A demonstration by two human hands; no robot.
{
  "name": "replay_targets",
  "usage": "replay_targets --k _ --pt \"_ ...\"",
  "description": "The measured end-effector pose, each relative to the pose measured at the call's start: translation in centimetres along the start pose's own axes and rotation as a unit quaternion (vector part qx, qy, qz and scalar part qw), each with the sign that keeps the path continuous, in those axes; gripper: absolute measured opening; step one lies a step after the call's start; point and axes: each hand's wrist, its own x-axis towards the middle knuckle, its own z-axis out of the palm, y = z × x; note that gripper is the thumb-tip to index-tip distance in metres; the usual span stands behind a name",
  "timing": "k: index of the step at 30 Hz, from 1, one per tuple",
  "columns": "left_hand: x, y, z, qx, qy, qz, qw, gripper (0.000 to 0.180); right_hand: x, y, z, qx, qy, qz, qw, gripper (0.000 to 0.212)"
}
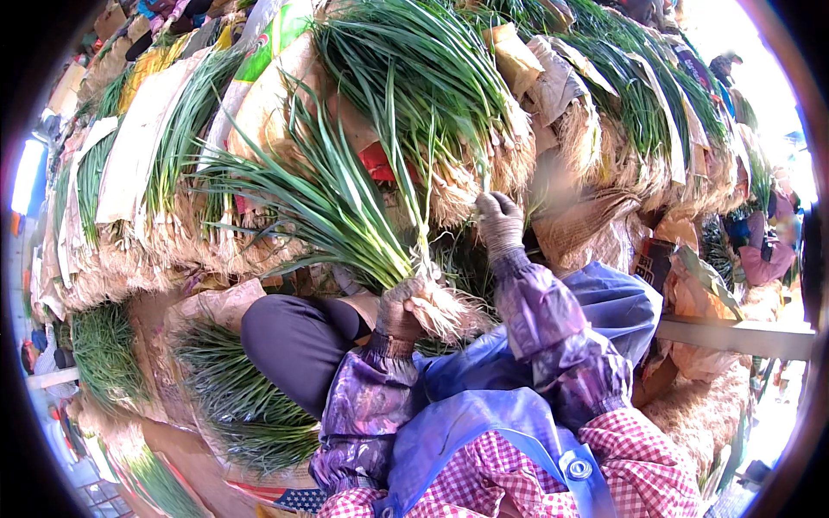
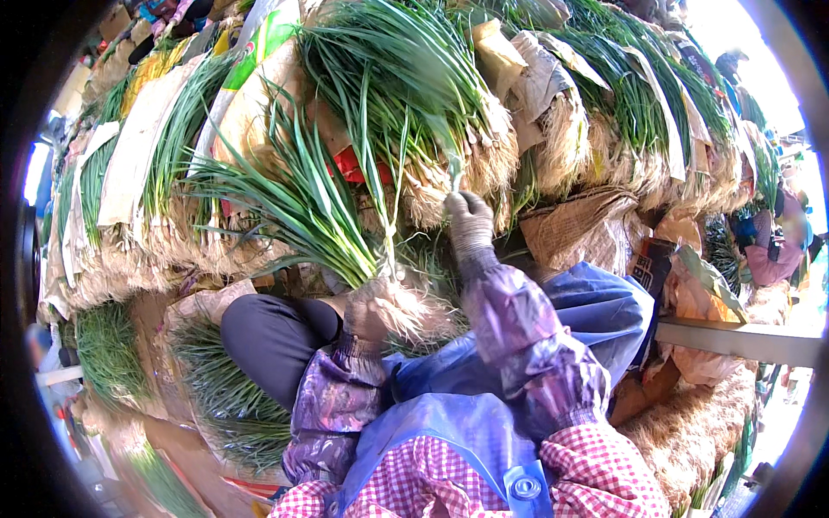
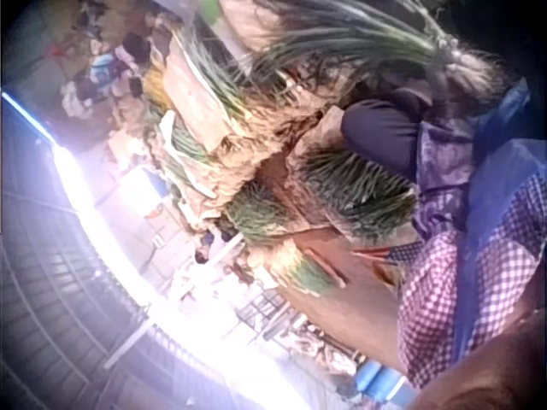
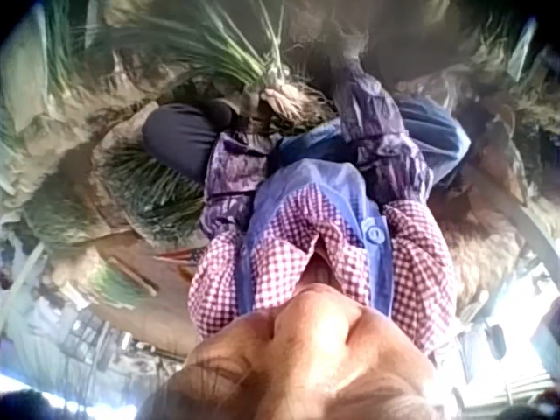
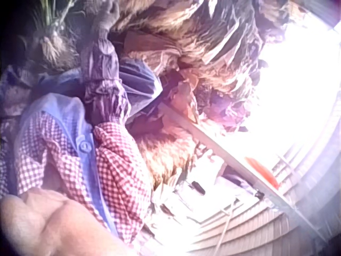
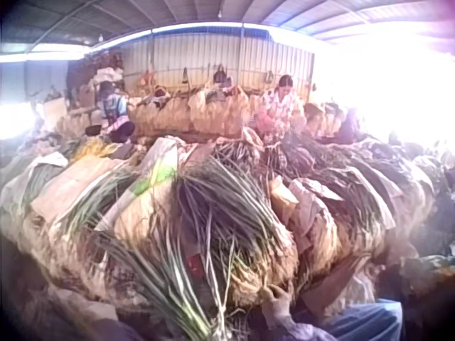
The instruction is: The person bundles green onions, removing outer leaves and debris by hand, and places them onto a large stack.
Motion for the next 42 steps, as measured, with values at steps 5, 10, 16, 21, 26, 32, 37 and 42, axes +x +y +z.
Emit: replay_targets --k 5,10,16,21,26,32,37,42 --pt "0.9 -0.3 -1.9 -0.125 -0.072 -0.071 0.987 0.036 -1.8 1.7 -2.7 -0.626 -0.400 0.042 0.667 0.021" --pt "1.1 -0.7 -2.4 -0.155 -0.096 -0.057 0.982 0.040 0.9 -1.4 1.7 -0.084 -0.301 0.078 0.947 0.034" --pt "-0.8 1.5 0.1 -0.168 -0.189 -0.013 0.968 0.051 7.4 -0.9 0.7 -0.213 -0.078 -0.129 0.965 0.010" --pt "-0.4 1.9 1.2 -0.127 -0.208 0.106 0.964 0.027 1.7 9.5 -4.2 -0.722 -0.403 -0.043 0.560 0.018" --pt "0.4 1.6 0.6 -0.108 -0.145 0.061 0.982 0.033 1.9 -0.6 -0.3 -0.640 -0.186 -0.237 0.707 0.022" --pt "2.3 -0.6 -0.7 -0.088 -0.095 -0.013 0.991 0.042 10.1 -7.0 1.8 -0.632 -0.163 -0.196 0.732 0.028" --pt "1.5 -0.7 -3.3 -0.064 -0.002 -0.009 0.998 0.040 2.3 -7.1 2.8 -0.302 -0.323 -0.181 0.878 0.021" --pt "1.0 0.7 -0.4 -0.032 -0.015 -0.045 0.998 0.030 -2.5 -3.5 2.9 -0.271 -0.434 -0.259 0.819 0.020"
